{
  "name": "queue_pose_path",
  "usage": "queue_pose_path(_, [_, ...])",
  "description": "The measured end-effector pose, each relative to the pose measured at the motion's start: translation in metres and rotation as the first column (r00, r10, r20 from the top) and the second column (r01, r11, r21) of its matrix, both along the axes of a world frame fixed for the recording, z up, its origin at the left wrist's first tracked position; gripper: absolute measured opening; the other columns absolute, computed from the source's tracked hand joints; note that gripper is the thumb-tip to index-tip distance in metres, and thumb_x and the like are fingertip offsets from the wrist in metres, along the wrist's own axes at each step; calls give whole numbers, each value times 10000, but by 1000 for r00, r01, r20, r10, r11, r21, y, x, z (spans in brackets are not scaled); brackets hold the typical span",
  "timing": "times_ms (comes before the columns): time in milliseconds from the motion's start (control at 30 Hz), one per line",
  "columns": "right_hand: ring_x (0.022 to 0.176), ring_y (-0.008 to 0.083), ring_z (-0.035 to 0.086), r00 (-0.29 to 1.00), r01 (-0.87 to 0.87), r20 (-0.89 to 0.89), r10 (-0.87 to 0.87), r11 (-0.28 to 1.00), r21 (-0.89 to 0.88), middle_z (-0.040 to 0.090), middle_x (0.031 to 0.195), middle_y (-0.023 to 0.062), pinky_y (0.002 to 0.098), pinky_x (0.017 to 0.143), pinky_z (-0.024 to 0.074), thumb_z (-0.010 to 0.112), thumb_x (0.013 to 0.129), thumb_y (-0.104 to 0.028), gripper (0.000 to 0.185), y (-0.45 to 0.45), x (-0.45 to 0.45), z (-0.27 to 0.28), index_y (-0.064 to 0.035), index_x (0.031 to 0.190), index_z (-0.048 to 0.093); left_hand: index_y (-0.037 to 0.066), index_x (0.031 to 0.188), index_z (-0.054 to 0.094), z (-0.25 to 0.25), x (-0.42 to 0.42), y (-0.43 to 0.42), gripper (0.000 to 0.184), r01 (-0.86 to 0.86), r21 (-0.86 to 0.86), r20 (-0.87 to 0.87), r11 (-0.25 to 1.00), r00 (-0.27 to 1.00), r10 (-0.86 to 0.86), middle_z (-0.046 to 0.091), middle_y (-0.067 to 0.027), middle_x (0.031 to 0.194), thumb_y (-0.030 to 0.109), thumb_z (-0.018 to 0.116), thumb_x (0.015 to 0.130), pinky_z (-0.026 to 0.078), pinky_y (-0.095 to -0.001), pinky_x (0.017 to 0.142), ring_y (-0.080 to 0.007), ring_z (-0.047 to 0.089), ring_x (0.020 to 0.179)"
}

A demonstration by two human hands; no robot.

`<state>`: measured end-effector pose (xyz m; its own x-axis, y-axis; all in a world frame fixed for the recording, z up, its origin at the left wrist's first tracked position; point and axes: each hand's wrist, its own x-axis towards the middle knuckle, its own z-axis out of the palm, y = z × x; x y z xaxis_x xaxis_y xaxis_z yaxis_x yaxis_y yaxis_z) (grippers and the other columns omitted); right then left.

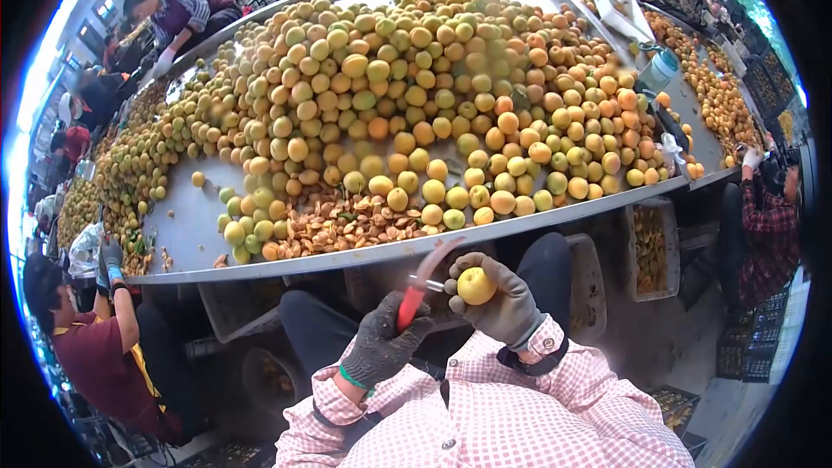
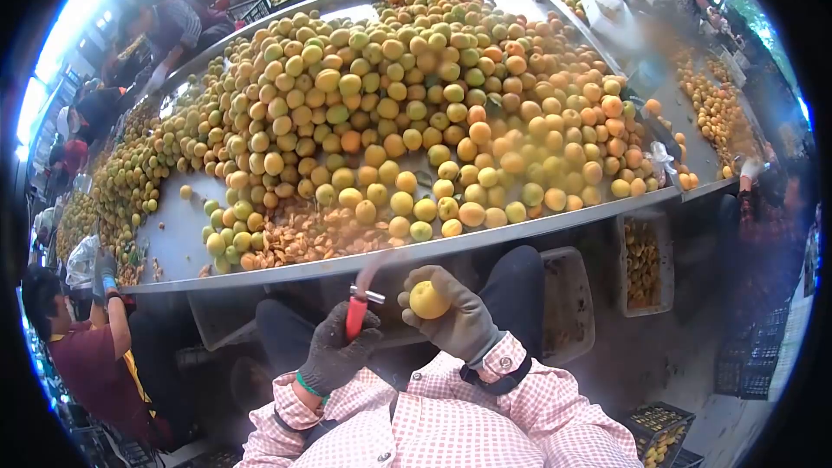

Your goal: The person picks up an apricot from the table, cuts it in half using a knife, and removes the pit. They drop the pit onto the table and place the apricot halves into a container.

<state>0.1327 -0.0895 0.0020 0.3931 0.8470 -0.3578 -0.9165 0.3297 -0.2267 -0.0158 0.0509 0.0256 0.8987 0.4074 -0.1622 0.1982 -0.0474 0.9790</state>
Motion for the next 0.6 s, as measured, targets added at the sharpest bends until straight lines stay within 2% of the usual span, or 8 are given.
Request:
queue_pose_path(100, [839, 211, 608, 954, 19, 298, -11, 1000, -24, 618, 909, 79, 310, 746, 504, 513, 957, -288, 254, -3, -5, -20, -58, 1040, 578, 41, 1006, 564, 4, 6, -9, 193, 55, 173, -45, 983, 998, -48, 564, -16, 831, 34, 663, 839, 468, -258, 643, -77, 518, 717])
queue_pose_path(167, [817, 195, 598, 972, 21, 234, -14, 999, -27, 622, 890, 77, 302, 743, 494, 528, 936, -223, 165, 5, -5, -13, -75, 957, 596, 40, 1013, 566, -1, 10, -11, 206, 30, 164, -14, 986, 1000, -28, 594, -53, 804, 67, 672, 838, 481, -293, 653, -134, 580, 707])
queue_pose_path(200, [800, 191, 599, 638, 202, 770, 18, 961, -190, 623, 869, 81, 307, 747, 495, 515, 929, -210, 165, 7, -6, -6, -72, 902, 600, 61, 1032, 561, -2, 11, -10, 241, 69, 281, -52, 957, 997, -57, 619, -119, 809, 132, 676, 833, 489, -353, 622, -256, 610, 714])
queue_pose_path(233, [783, 188, 600, 65, 429, 980, 188, 881, -197, 624, 848, 86, 312, 751, 496, 501, 922, -196, 180, 9, -7, -3, -68, 847, 603, 82, 1052, 556, -2, 11, -11, 281, 112, 391, -95, 914, 992, -81, 644, -186, 814, 197, 681, 828, 497, -412, 591, -379, 639, 721])
queue_pose_path(267, [753, 177, 605, 1, 481, 977, 211, 857, -186, 626, 819, 93, 307, 743, 495, 469, 907, -153, 208, 8, -10, -10, -55, 772, 594, 82, 1052, 556, -2, 11, -12, 281, 111, 390, -105, 914, 992, -76, 644, -186, 814, 197, 681, 828, 497, -412, 591, -379, 639, 721])
queue_pose_path(300, [753, 177, 605, 10, 476, 977, 212, 858, -191, 626, 819, 93, 307, 743, 495, 469, 907, -153, 208, 10, -13, -8, -55, 772, 594, 91, 1051, 558, -2, 11, -14, 277, 133, 421, -128, 897, 988, -87, 642, -184, 795, 207, 674, 827, 492, -431, 578, -387, 631, 714])
queue_pose_path(367, [752, 173, 585, 687, 310, 723, -67, 928, -208, 596, 834, 78, 267, 674, 481, 588, 764, 58, 103, 14, -18, 3, -45, 770, 594, 100, 1050, 561, -3, 10, -17, 273, 154, 448, -152, 881, 984, -95, 640, -182, 777, 218, 666, 827, 487, -449, 566, -396, 623, 707])
queue_pose_path(600, [697, 160, 545, 666, 369, 740, -87, 902, -226, 545, 786, 86, 264, 636, 460, 433, 902, -181, 270, 17, -31, 15, -13, 735, 563, 108, 1078, 569, 1, 3, -17, 301, 157, 607, -193, 779, 980, -48, 644, -154, 762, 163, 653, 794, 491, -441, 556, -358, 633, 660])
